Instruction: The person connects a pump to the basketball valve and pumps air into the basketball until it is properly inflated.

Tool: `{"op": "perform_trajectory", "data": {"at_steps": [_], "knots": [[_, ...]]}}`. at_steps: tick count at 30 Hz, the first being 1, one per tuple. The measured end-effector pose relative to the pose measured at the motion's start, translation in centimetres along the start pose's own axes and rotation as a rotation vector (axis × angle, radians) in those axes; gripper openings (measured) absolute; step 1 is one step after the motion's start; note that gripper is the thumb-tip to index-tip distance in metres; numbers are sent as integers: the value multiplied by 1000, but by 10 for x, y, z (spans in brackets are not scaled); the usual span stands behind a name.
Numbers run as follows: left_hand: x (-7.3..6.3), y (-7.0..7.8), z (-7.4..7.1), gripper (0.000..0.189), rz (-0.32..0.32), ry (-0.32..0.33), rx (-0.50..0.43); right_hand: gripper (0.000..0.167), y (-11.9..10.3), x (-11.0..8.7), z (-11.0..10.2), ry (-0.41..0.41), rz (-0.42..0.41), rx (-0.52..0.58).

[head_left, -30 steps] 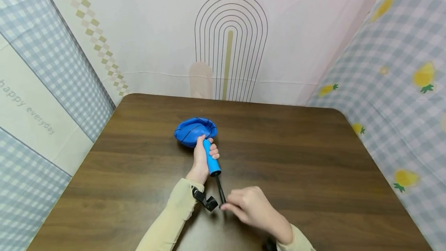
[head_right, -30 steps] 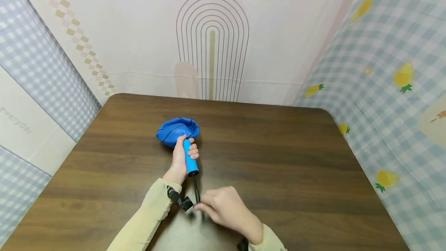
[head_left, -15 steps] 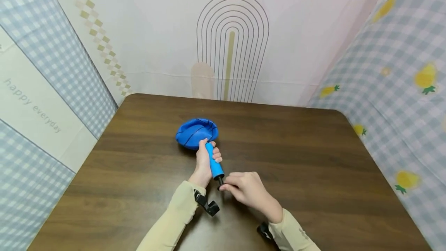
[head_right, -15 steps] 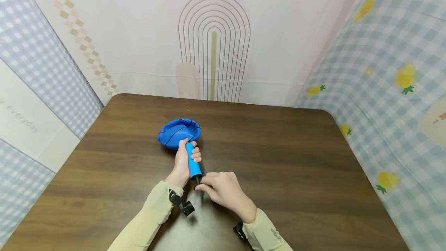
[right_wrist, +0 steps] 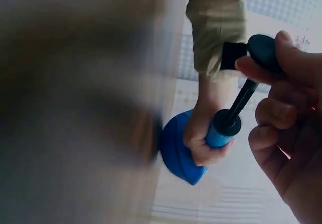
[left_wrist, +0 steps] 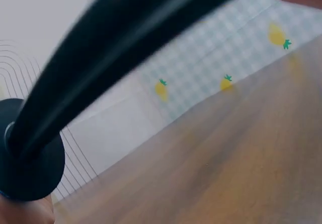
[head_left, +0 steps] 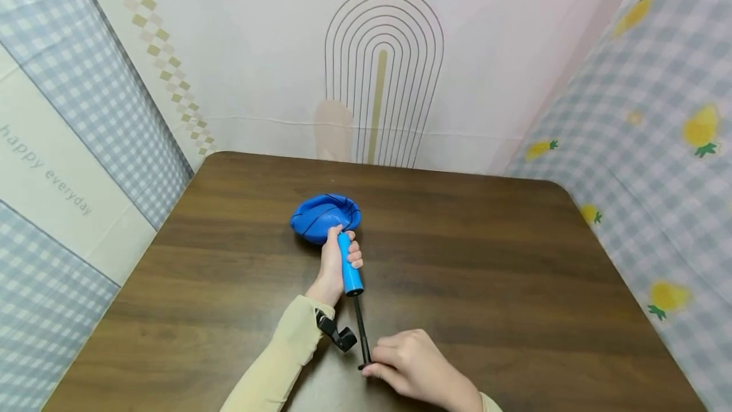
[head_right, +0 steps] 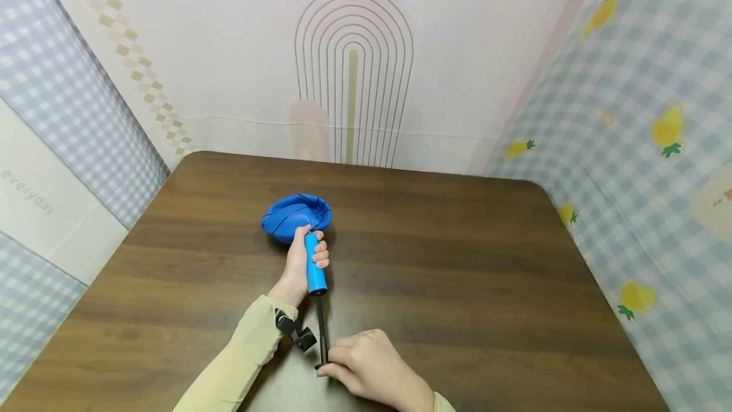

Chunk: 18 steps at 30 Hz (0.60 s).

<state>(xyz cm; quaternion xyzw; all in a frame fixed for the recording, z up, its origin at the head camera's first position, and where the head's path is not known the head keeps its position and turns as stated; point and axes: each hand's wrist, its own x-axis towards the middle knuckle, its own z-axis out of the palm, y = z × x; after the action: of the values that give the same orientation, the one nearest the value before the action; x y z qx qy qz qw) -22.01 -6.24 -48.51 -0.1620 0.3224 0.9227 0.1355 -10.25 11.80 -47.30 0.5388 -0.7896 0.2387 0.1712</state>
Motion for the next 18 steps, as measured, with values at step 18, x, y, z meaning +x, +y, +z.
{"op": "perform_trajectory", "data": {"at_steps": [18], "knots": [[0, -6, 14, 34, 123, 139, -110, 27, 20, 1, -14, 101, 116, -102]]}}
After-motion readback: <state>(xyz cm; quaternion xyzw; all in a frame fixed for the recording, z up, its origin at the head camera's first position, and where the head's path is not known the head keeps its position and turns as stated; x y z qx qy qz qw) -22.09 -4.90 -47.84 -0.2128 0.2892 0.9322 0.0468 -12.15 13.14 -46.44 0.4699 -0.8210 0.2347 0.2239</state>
